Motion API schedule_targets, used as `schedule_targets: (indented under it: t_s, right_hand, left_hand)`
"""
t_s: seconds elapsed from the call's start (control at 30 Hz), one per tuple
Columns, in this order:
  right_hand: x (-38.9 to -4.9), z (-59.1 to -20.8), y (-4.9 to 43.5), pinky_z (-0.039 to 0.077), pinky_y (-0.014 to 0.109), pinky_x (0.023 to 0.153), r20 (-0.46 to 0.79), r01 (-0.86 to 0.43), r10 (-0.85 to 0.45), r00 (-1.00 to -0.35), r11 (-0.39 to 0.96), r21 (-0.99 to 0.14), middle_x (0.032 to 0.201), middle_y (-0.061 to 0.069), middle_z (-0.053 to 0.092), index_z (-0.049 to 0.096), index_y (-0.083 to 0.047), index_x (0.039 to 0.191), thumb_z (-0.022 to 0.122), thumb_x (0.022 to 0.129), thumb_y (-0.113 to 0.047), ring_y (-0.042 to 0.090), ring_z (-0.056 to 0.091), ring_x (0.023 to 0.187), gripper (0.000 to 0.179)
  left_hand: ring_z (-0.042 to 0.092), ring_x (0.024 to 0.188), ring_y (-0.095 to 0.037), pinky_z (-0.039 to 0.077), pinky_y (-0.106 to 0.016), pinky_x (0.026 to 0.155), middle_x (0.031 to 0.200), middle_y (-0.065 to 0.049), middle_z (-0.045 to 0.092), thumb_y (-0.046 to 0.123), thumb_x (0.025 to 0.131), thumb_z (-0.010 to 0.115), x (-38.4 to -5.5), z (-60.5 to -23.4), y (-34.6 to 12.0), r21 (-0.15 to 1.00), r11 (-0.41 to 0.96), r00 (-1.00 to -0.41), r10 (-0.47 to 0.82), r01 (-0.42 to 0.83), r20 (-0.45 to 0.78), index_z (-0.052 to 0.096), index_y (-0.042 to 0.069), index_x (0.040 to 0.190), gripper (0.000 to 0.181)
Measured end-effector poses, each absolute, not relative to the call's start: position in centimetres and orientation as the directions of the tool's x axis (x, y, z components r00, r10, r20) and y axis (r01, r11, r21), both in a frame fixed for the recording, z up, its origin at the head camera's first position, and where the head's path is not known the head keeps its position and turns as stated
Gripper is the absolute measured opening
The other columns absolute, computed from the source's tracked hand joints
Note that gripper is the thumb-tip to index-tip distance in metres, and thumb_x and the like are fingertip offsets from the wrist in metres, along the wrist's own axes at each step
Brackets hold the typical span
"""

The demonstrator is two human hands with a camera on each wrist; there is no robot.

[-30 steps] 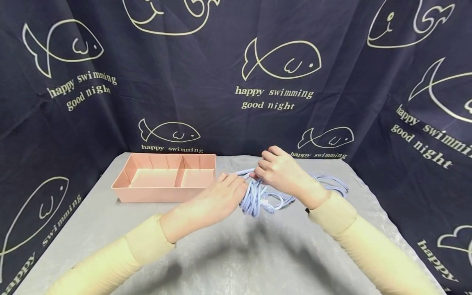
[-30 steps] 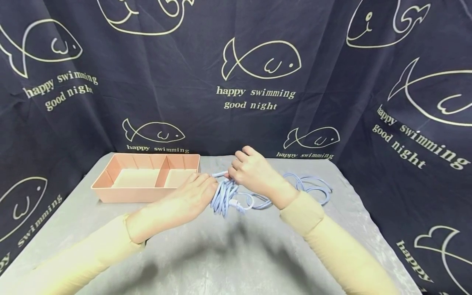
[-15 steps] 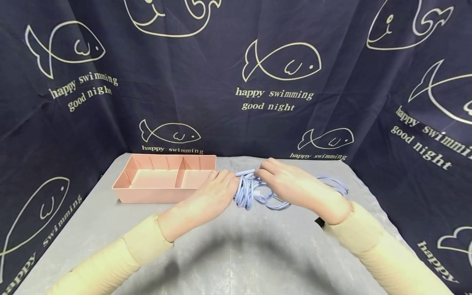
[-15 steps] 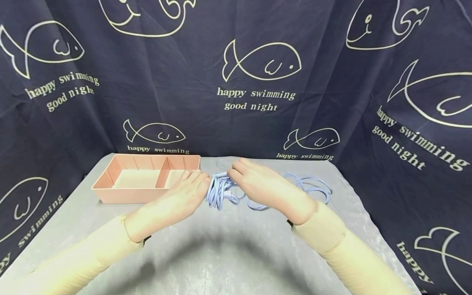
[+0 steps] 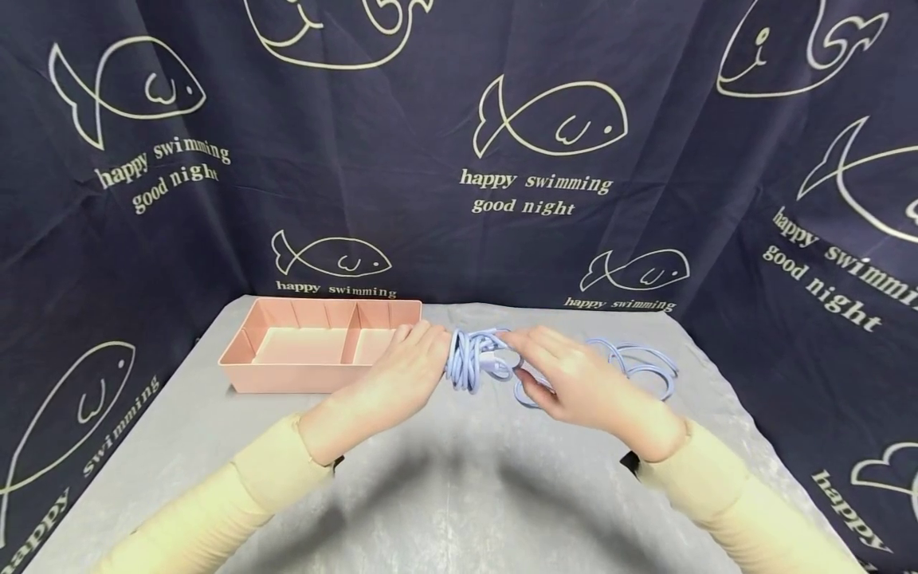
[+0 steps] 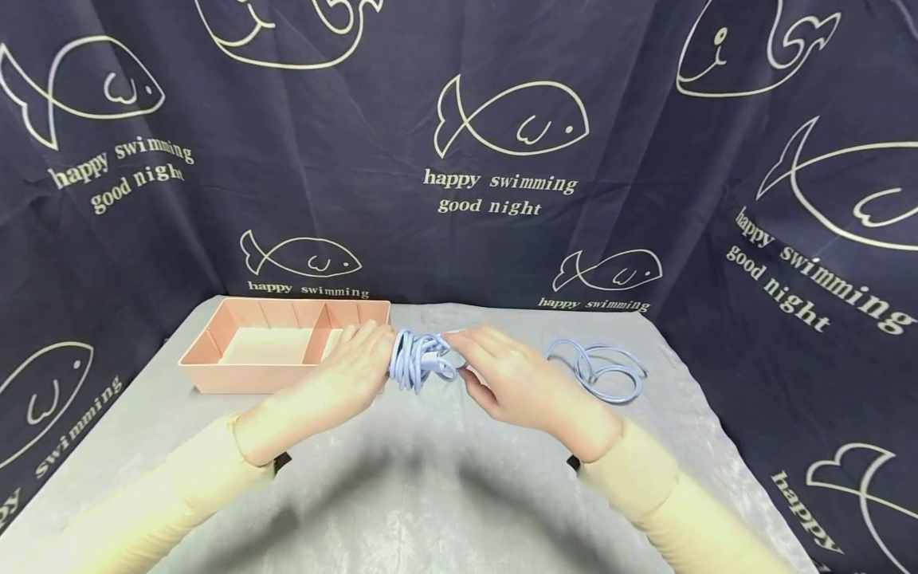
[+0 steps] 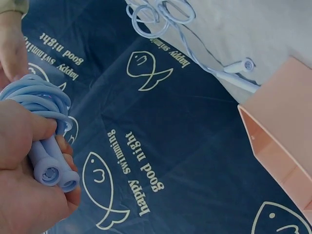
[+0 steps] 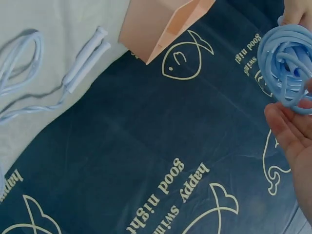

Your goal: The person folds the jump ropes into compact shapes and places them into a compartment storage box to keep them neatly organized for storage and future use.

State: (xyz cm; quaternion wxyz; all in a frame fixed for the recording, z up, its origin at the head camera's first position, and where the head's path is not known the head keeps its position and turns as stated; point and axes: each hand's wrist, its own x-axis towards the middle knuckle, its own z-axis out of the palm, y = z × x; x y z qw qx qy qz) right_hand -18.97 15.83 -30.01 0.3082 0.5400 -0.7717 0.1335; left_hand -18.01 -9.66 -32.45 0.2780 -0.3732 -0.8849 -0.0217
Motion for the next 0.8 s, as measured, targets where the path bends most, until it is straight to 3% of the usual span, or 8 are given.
schedule_targets:
  t_s: [0.27, 0.5, 0.67, 0.8]
  right_hand:
    - [-18.7, -30.6, 16.1, 0.053, 0.030, 0.077, 0.632, -0.878, -0.761, -0.149, 0.396, 0.270, 0.106, 0.007, 0.062, 0.057, 0.001, 0.125, 0.037, 0.100, -0.016, 0.019, 0.061, 0.094, 0.036]
    - [-18.6, -31.0, 15.5, 0.052, 0.030, 0.074, 0.676, -0.851, -0.733, -0.080, 0.403, 0.336, 0.100, 0.013, 0.059, 0.059, 0.005, 0.121, 0.035, 0.098, -0.004, 0.023, 0.059, 0.088, 0.034]
    - [-18.3, -31.2, 15.3, 0.053, 0.027, 0.069, 0.753, -0.891, -0.649, -0.106, 0.398, 0.218, 0.092, 0.008, 0.063, 0.065, 0.004, 0.111, 0.043, 0.097, -0.009, 0.019, 0.062, 0.080, 0.029]
    - [-18.3, -31.1, 15.3, 0.054, 0.026, 0.068, 0.804, -0.928, -0.568, -0.173, 0.368, 0.060, 0.084, 0.005, 0.070, 0.071, -0.001, 0.096, 0.053, 0.095, -0.020, 0.019, 0.068, 0.074, 0.026]
  left_hand:
    - [0.041, 0.082, -0.021, 0.029, -0.031, 0.069, 0.088, -0.004, 0.047, 0.006, 0.089, 0.054, -17.9, -32.8, -9.6, -0.092, 0.717, -0.583, 0.628, 0.691, 0.516, 0.045, 0.006, 0.098, 0.012]
    - [0.041, 0.079, -0.020, 0.029, -0.030, 0.067, 0.086, -0.002, 0.048, 0.006, 0.087, 0.057, -17.8, -32.6, -9.5, -0.017, 0.720, -0.606, 0.596, 0.693, 0.528, 0.046, 0.007, 0.096, 0.014]
    - [0.042, 0.080, -0.020, 0.029, -0.031, 0.068, 0.086, -0.003, 0.048, 0.005, 0.087, 0.056, -17.6, -32.6, -9.4, -0.044, 0.720, -0.601, 0.609, 0.692, 0.518, 0.046, 0.007, 0.097, 0.014]
    - [0.041, 0.081, -0.020, 0.029, -0.031, 0.069, 0.089, -0.003, 0.048, 0.003, 0.085, 0.058, -17.7, -32.6, -9.4, -0.059, 0.728, -0.605, 0.609, 0.683, 0.513, 0.047, 0.007, 0.100, 0.019]
